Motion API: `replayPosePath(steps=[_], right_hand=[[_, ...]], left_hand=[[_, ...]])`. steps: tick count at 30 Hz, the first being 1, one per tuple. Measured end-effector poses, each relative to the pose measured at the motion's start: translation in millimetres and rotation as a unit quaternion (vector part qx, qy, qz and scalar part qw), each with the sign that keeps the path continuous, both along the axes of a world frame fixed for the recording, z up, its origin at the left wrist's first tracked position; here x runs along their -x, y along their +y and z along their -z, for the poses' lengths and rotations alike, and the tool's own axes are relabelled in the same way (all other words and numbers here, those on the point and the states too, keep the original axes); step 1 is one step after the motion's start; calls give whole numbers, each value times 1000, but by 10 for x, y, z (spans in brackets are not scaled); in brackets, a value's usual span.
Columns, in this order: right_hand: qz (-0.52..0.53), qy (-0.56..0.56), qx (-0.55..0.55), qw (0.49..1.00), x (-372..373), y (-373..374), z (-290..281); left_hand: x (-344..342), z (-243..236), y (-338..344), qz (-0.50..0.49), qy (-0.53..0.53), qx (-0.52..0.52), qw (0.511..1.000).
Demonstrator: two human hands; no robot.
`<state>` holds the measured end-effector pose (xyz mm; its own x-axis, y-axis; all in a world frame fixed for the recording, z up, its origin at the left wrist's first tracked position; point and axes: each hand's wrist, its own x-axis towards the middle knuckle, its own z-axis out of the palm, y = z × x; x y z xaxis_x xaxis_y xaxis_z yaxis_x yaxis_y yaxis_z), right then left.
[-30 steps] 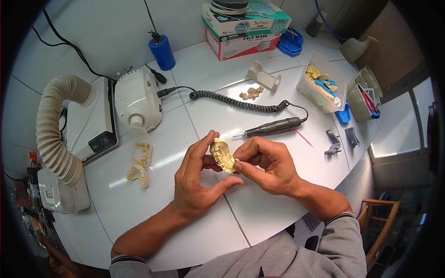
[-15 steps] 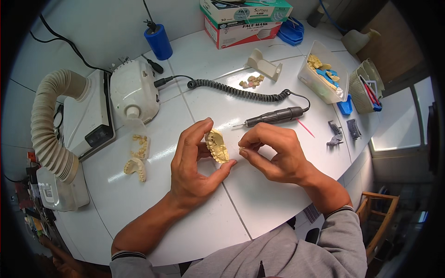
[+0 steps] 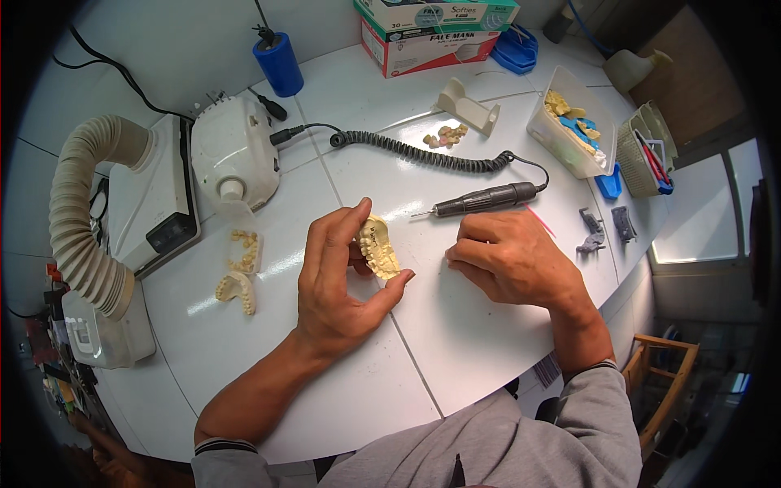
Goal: The recorder uses a dental handpiece to refine and trim a stone dental model on a laboratory workbench.
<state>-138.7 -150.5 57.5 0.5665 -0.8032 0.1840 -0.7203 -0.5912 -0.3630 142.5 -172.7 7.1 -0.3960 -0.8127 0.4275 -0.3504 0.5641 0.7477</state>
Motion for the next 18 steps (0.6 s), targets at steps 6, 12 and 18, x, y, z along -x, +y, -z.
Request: replayPosePath(steps=[6, 12, 18], right_hand=[[20, 33, -25, 999, 79, -4, -54], [29, 28, -12, 999, 87, -6, -36], [28, 25, -11, 999, 77, 0, -33]], left_hand=[[16, -7, -12, -5, 17, -35, 999], [5, 19, -39, -1, 28, -61, 998], [-9, -7, -28, -1, 20, -78, 997]])
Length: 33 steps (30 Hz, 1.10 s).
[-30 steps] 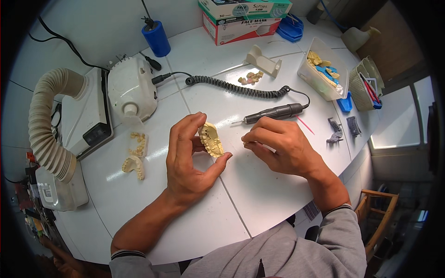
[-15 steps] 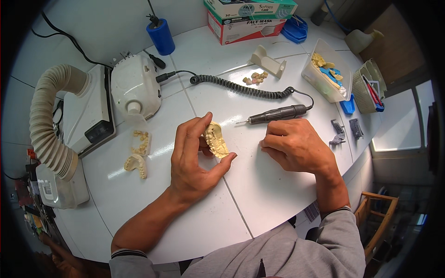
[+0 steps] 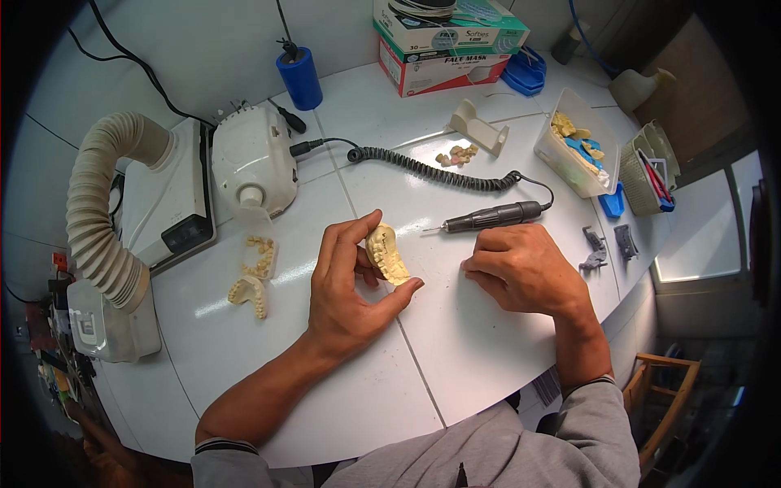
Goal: The recorder uses a dental handpiece to refine and trim a stone dental model on a laboratory workbench.
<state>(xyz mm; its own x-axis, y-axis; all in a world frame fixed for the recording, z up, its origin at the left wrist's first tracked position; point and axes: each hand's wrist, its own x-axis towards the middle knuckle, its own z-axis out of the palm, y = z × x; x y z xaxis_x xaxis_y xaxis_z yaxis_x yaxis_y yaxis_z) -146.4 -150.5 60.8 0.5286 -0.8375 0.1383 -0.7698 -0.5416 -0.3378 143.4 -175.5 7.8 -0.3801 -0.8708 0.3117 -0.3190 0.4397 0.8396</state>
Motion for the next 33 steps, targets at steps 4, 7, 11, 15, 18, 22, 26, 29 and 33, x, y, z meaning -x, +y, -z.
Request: replayPosePath(steps=[4, 7, 11, 15, 18, 22, 26, 29, 33], right_hand=[[2, -2, -3, 1000, -2, -1, 11], [4, 6, -21, 1000, 3, -7, 3], [10, 4, -10, 1000, 14, -17, 6], [30, 9, 0, 999, 56, -35, -30], [9, -5, 2, 1000, 49, -43, 4], [-24, -12, -13, 1000, 46, -42, 38], [-36, -8, -14, 999, 39, -53, 87], [-26, -7, -26, 999, 8, -67, 94], [-8, -52, -22, 998, -24, -80, 49]], left_hand=[[-1, -1, 0, 1, -3, 1, 1000], [4, 13, 0, 4, 2, -11, 1000], [-18, 52, -5, 17, 15, -49, 999], [-19, 42, -13, 30, 28, -84, 996], [-5, 79, -13, 24, 38, -60, 997], [-2, 14, -26, 51, 30, -60, 996], [15, -32, -20, 53, 35, -80, 995], [22, -23, -18, 51, 56, -76, 994], [7, -28, -23, 52, 35, -77, 995]])
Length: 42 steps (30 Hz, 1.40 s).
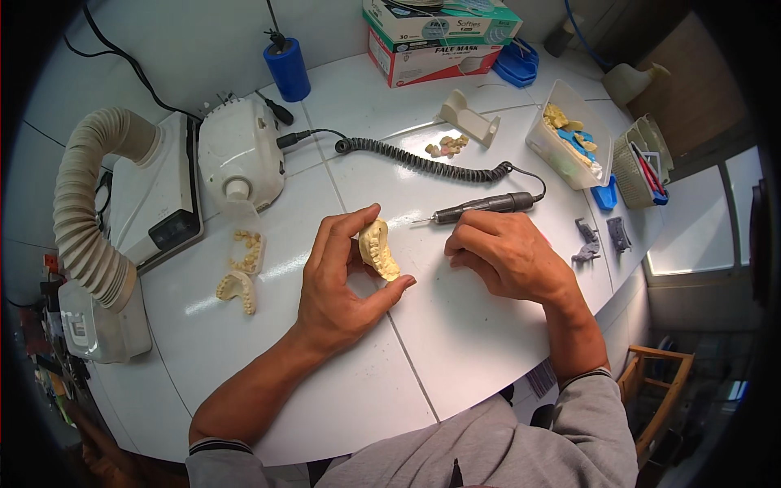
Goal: The recorder uses a dental handpiece to refine and trim a stone dental model on a laboratory workbench.
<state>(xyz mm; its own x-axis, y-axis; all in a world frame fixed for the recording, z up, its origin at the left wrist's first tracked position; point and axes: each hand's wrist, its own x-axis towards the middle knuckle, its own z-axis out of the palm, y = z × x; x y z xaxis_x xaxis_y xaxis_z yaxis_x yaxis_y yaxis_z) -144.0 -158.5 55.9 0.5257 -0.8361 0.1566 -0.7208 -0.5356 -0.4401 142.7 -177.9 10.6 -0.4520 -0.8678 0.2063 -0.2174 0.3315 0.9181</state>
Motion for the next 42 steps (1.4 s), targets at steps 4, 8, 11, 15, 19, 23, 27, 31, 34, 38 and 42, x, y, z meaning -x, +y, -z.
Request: replayPosePath(steps=[4, 8, 11, 15, 19, 23, 27, 31, 34, 38, 42], right_hand=[[2, -217, -24, 976, -89, 1, 43], [34, -535, -298, 790, -158, 95, 157], [11, -562, -314, 765, -146, 78, 202], [8, -597, -358, 718, -153, 92, 188], [14, -590, -368, 718, -195, 100, 178], [35, -534, -339, 773, -326, 168, 143], [66, -471, -285, 832, -459, 251, 166], [95, -468, -269, 836, -504, 246, 200], [97, -466, -271, 837, -483, 230, 207], [90, -471, -266, 836, -516, 241, 233], [91, -437, -240, 862, -548, 237, 224]], left_hand=[[-23, 59, 17, 5, 7, -26, 1000], [-4, 154, 52, -15, 58, -6, 998], [1, 112, 49, -12, 42, 13, 999], [2, 51, 5, 11, 23, 71, 997], [-23, 63, 2, 36, 8, 43, 998], [12, 76, 7, 32, 19, 64, 997], [20, 72, 16, 34, 22, 75, 996], [6, 29, 20, 44, 18, 75, 996], [16, 26, 15, 46, 12, 83, 995], [21, 10, 20, 49, 12, 63, 997], [36, 31, 10, 35, 22, 96, 995]])
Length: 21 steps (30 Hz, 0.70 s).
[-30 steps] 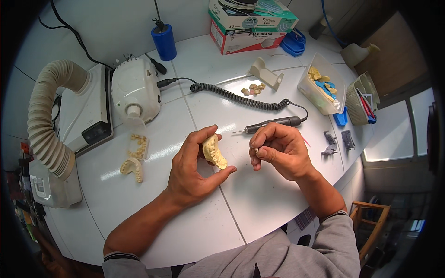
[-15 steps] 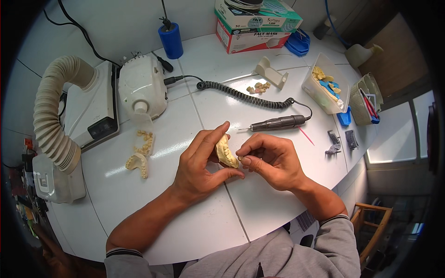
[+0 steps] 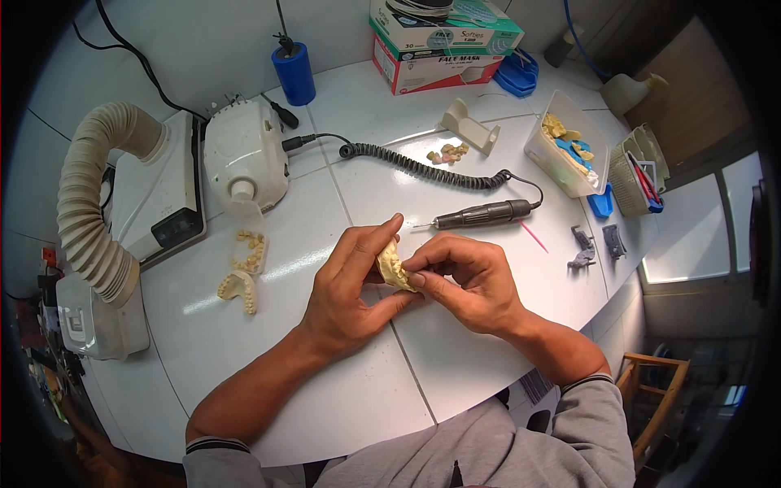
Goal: The recorder uses a dental handpiece to refine and trim a stone dental model on a laboratory workbench.
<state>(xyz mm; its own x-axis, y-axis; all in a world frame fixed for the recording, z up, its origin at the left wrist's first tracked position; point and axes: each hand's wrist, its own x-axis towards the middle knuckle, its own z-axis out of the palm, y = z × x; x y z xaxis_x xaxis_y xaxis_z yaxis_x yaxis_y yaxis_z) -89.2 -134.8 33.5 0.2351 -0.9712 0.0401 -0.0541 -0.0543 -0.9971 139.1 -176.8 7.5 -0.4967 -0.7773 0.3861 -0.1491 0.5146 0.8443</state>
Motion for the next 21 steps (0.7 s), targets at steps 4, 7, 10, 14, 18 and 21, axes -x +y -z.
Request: replayPosePath(steps=[4, 7, 10, 14, 18, 21], right_hand=[[18, -14, 30, 999, -14, -1, 33], [25, 6, 53, 998, -1, -7, 57], [33, 27, 94, 995, 1, -21, 84], [30, 56, 99, 993, -1, -29, -17], [36, 102, 129, 986, -13, -24, -71], [35, 108, 128, 985, -13, -28, -67]], left_hand=[[-4, -5, 6, -9, -20, 24, 999], [-3, -6, 24, -20, -21, 35, 999], [6, -19, 47, -27, -26, 48, 998], [0, 17, 41, -35, -31, 64, 997], [9, 29, 43, -37, -37, 93, 994], [8, 23, 51, -38, -36, 95, 994]])
